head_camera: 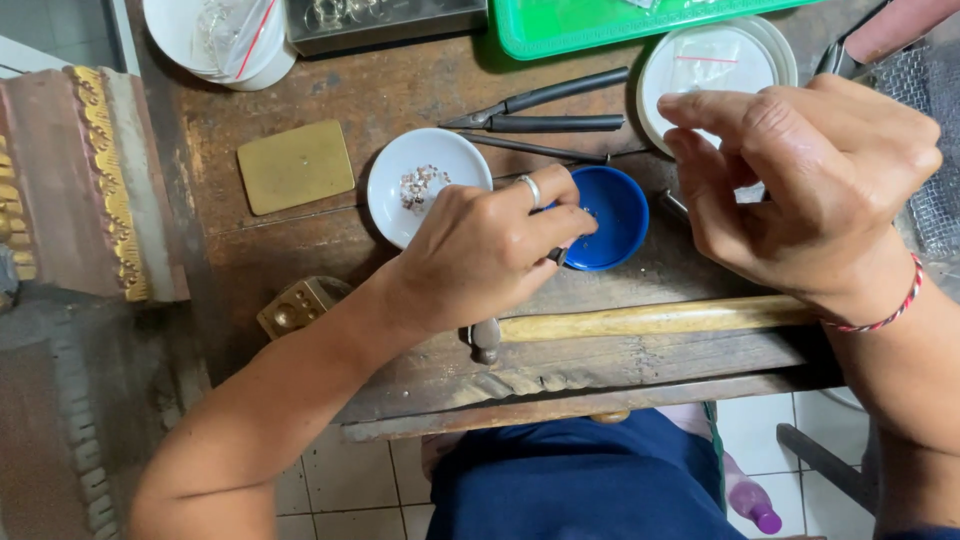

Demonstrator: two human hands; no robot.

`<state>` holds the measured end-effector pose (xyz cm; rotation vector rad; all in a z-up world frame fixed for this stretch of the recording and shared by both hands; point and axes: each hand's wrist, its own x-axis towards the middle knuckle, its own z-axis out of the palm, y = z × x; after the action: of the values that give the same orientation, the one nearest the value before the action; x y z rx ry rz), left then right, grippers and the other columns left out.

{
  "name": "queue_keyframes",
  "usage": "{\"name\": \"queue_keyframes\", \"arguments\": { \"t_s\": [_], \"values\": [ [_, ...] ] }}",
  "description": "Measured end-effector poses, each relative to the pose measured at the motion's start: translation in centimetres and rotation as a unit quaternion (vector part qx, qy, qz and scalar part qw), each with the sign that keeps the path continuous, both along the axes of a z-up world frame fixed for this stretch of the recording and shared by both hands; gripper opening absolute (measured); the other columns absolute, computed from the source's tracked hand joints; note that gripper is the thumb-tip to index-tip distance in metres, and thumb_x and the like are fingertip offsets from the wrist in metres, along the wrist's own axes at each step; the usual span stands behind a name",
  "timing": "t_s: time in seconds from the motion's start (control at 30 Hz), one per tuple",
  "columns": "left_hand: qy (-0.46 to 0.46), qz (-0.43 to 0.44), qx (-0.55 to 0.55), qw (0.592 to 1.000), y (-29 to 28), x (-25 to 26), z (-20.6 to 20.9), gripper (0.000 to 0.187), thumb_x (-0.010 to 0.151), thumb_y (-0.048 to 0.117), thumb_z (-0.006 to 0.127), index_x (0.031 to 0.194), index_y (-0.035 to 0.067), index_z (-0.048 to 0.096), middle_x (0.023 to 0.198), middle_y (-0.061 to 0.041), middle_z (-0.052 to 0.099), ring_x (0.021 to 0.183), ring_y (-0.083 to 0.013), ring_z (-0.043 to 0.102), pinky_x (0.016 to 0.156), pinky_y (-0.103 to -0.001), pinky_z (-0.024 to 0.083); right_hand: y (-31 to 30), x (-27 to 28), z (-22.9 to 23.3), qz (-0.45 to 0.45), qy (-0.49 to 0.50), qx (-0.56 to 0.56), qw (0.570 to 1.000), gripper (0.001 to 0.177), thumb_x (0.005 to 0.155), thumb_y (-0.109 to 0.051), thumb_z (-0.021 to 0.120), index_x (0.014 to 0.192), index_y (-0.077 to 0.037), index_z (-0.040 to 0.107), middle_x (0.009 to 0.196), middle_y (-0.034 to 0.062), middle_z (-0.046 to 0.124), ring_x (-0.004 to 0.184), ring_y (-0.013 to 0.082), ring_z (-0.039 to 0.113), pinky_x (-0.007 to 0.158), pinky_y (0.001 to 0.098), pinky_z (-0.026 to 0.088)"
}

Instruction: Shaping small metal pieces by placing them in a dapping block and striking a punch with a hammer.

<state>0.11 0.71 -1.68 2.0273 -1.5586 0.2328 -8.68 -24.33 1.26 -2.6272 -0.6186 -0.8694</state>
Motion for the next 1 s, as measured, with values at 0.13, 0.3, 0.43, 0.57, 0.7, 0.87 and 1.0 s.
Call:
{"name": "queue_keyframes", "arguments": {
  "t_s": [0.13, 0.3, 0.43, 0.57, 0.7, 0.87, 1.0],
  "values": [
    [0.04, 0.005, -0.108, 0.993, -0.2, 0.5, 1.3, 0.02, 0.091, -0.014, 0.065, 0.101, 0.002, 0.069, 0.09, -0.005, 0.062, 0.062, -0.0191, 0.055, 0.048, -0.031, 0.042, -0.2, 0.0, 0.0, 0.022, 0.008, 0.002, 1.0, 0.009, 0.113, 0.012, 0.078, 0.118, 0.008, 0.084, 0.076, 0.0081, 0.065, 0.059, 0.0285, 0.046, 0.062, 0.0403, 0.038],
    [0.043, 0.046, -0.153, 0.986, -0.2, 0.5, 2.1, 0.013, 0.1, 0.007, 0.077, 0.093, 0.002, 0.068, 0.084, -0.006, 0.063, 0.062, -0.0203, 0.057, 0.052, -0.031, 0.045, 0.8, 0.8, 1.1, 0.099, -0.002, -0.041, 0.994, 0.023, 0.11, -0.016, 0.075, 0.096, 0.002, 0.079, 0.068, 0.0089, 0.056, 0.053, 0.0276, 0.041, 0.054, 0.0385, 0.035],
    [0.002, 0.058, -0.168, 0.984, -0.1, 0.7, 1.9, 0.032, 0.1, 0.016, 0.078, 0.078, 0.004, 0.058, 0.074, -0.005, 0.051, 0.052, -0.0209, 0.042, 0.044, -0.034, 0.035, 1.0, 1.1, 1.0, 0.129, 0.013, -0.04, 0.991, 0.038, 0.105, -0.02, 0.071, 0.075, -0.001, 0.059, 0.062, 0.0082, 0.049, 0.049, 0.0256, 0.037, 0.05, 0.0358, 0.031],
    [-0.002, 0.048, -0.188, 0.981, -0.1, 0.8, 2.0, 0.026, 0.1, 0.015, 0.077, 0.08, 0.007, 0.062, 0.077, -0.002, 0.056, 0.054, -0.0172, 0.044, 0.046, -0.031, 0.037, 0.9, 1.0, 0.8, 0.131, 0.026, -0.037, 0.99, 0.047, 0.104, -0.019, 0.073, 0.068, -0.004, 0.047, 0.059, 0.0076, 0.04, 0.049, 0.026, 0.032, 0.049, 0.0368, 0.027],
    [-0.028, 0.06, -0.192, 0.979, -0.1, 0.9, 1.7, 0.026, 0.1, 0.016, 0.078, 0.079, 0.007, 0.064, 0.077, -0.002, 0.058, 0.053, -0.0161, 0.044, 0.044, -0.03, 0.035, 0.9, 0.9, 0.4, 0.119, 0.025, -0.04, 0.992, 0.047, 0.103, -0.016, 0.078, 0.072, -0.004, 0.047, 0.061, 0.0079, 0.043, 0.05, 0.027, 0.036, 0.049, 0.0379, 0.029],
    [-0.022, 0.067, -0.208, 0.975, 0.0, 0.9, 1.8, 0.026, 0.099, 0.015, 0.076, 0.078, 0.007, 0.065, 0.078, -0.001, 0.058, 0.054, -0.0151, 0.047, 0.043, -0.03, 0.035, 0.7, 1.0, 0.0, 0.121, 0.022, -0.037, 0.992, 0.041, 0.104, -0.017, 0.081, 0.079, -0.002, 0.052, 0.062, 0.0079, 0.046, 0.05, 0.0272, 0.037, 0.05, 0.0388, 0.029],
    [0.05, 0.069, -0.227, 0.97, 0.3, 2.1, 2.5, 0.011, 0.103, 0.009, 0.066, 0.092, 0.004, 0.067, 0.081, -0.007, 0.062, 0.062, -0.0182, 0.055, 0.049, -0.033, 0.038, 0.8, 0.9, 1.0, 0.146, 0.054, -0.014, 0.988, 0.031, 0.104, -0.012, 0.08, 0.083, 0.001, 0.062, 0.063, 0.0086, 0.051, 0.051, 0.0265, 0.041, 0.051, 0.0382, 0.032]
  ]
}}
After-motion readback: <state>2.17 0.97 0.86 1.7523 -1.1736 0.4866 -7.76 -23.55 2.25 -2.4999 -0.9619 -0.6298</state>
